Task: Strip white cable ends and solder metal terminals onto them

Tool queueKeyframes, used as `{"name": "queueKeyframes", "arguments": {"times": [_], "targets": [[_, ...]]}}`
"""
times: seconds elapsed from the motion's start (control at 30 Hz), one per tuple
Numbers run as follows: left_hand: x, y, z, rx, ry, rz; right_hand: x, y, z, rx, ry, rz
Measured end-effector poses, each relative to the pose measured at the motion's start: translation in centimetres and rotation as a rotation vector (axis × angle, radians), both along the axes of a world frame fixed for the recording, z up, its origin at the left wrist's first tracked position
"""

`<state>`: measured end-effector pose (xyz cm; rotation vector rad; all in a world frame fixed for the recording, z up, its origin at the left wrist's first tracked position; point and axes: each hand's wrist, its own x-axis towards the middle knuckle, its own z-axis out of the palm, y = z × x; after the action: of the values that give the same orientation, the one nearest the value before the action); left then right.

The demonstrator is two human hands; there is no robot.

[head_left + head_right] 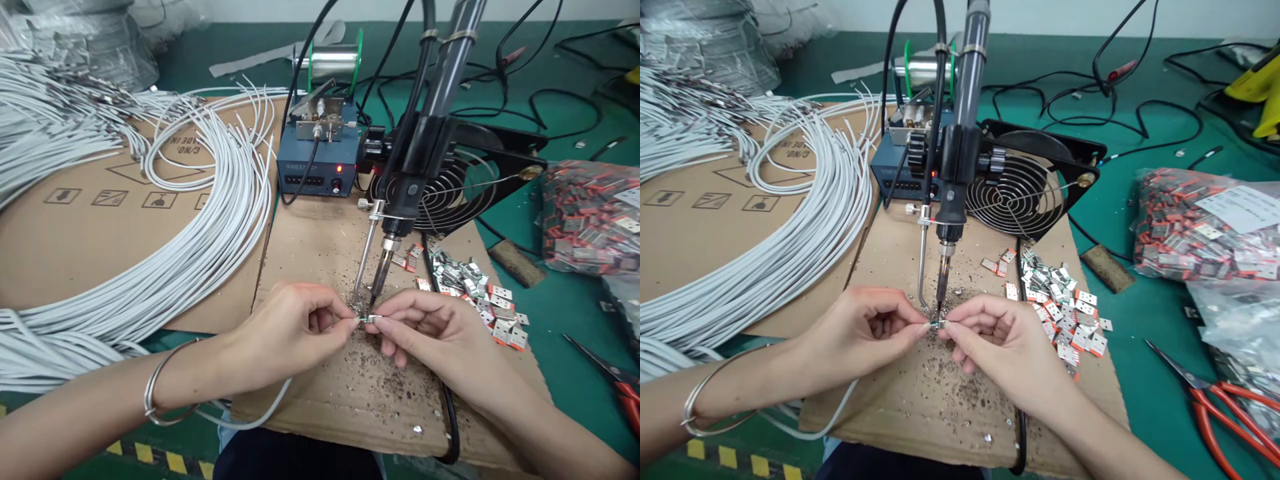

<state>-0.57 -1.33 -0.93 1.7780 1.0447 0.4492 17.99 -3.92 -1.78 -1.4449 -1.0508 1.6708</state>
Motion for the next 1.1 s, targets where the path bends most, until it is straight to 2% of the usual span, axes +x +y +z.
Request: {"name": "queueKeyframes", "arguments": {"times": [0.33, 0.57, 0.8, 1.1], "targets": [[0.13, -0.02, 0.06, 0.064, 0.001, -0.013, 0.17, 0.20, 0.14, -0.002, -0.049, -0.019], [0.11, -0.18, 0.14, 0.110, -0.002, -0.016, 0.24, 0.08, 0.26, 0.135, -0.062, 0.001], [0.00, 0.11, 0.04, 0.123, 0.041, -0.052, -0.11, 0.13, 0.39, 0.102, -0.136, -0.035], [0.08, 0.09, 0.16, 0.143, 0.017, -0.041, 0.08, 0.04, 0.31, 0.129, -0.077, -0.029]]}}
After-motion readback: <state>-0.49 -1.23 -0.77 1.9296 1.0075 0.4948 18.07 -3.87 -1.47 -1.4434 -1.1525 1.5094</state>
